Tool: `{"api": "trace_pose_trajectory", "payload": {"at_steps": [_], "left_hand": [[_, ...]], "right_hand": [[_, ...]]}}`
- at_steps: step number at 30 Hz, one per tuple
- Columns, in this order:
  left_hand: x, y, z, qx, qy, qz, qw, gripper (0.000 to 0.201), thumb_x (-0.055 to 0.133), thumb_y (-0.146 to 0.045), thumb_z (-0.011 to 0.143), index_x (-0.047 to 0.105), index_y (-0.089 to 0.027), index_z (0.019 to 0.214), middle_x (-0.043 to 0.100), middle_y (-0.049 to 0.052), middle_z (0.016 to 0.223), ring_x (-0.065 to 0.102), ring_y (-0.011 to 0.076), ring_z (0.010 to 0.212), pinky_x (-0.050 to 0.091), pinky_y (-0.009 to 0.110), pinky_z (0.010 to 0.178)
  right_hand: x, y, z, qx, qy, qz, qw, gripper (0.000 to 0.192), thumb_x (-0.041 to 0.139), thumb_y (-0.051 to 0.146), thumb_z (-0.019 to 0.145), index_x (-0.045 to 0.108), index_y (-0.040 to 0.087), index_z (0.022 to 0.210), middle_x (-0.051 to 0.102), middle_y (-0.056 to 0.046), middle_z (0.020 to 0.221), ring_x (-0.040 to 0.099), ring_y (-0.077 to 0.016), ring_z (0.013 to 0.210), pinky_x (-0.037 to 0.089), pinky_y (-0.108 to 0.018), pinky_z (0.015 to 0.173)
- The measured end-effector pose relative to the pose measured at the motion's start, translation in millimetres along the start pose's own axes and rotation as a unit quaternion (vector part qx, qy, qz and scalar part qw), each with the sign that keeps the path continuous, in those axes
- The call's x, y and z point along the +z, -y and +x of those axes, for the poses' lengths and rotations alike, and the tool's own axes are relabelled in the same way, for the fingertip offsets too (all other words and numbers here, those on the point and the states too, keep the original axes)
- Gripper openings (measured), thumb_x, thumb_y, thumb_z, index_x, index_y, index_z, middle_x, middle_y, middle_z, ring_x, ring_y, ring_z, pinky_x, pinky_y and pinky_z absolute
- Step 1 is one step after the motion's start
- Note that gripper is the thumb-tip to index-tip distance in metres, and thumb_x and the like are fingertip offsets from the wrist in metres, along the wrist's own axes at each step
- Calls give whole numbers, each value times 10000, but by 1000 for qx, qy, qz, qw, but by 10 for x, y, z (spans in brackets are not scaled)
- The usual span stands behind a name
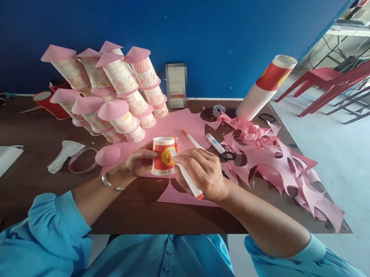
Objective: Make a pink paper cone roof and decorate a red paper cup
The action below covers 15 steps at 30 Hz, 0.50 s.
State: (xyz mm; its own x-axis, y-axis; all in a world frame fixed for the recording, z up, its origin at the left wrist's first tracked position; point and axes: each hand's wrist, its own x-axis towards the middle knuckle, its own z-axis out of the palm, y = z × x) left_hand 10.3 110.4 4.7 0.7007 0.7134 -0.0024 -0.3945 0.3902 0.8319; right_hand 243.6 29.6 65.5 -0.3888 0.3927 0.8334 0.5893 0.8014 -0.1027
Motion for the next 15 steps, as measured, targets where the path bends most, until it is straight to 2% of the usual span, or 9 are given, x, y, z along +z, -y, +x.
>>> {"api": "trace_pose_trajectory", "payload": {"at_steps": [3,5,9,15], "left_hand": [[31,-24,16,-18,25,-31,999,423,819,-269,819,798,-212,1237,844,99,1222,788,339,1184,631,451,1016],[49,-49,26,-27,29,-36,999,412,823,-286,801,801,-201,1204,841,111,1243,777,362,1222,625,467,1040],[69,-81,28,-36,23,-35,998,524,816,-340,773,777,-176,1269,829,148,1288,756,407,1274,605,523,1087],[88,-72,-10,-57,31,-11,998,625,876,-493,825,745,-208,1366,840,131,1224,803,367,1136,630,453,983]], "right_hand": [[7,10,-14,-4,-5,2,1000,289,646,100,1001,639,211,1268,831,-78,974,833,-219,841,689,-321,719],[14,21,-20,-7,-2,4,1000,301,657,101,1003,640,202,1286,834,-88,1003,838,-220,865,695,-321,723],[30,36,-33,-8,0,10,1000,292,674,107,1007,650,195,1284,826,-89,1010,831,-207,850,683,-307,687],[62,45,-60,-8,2,19,1000,322,689,77,991,657,168,1299,825,-105,1028,832,-205,916,681,-283,748]]}}
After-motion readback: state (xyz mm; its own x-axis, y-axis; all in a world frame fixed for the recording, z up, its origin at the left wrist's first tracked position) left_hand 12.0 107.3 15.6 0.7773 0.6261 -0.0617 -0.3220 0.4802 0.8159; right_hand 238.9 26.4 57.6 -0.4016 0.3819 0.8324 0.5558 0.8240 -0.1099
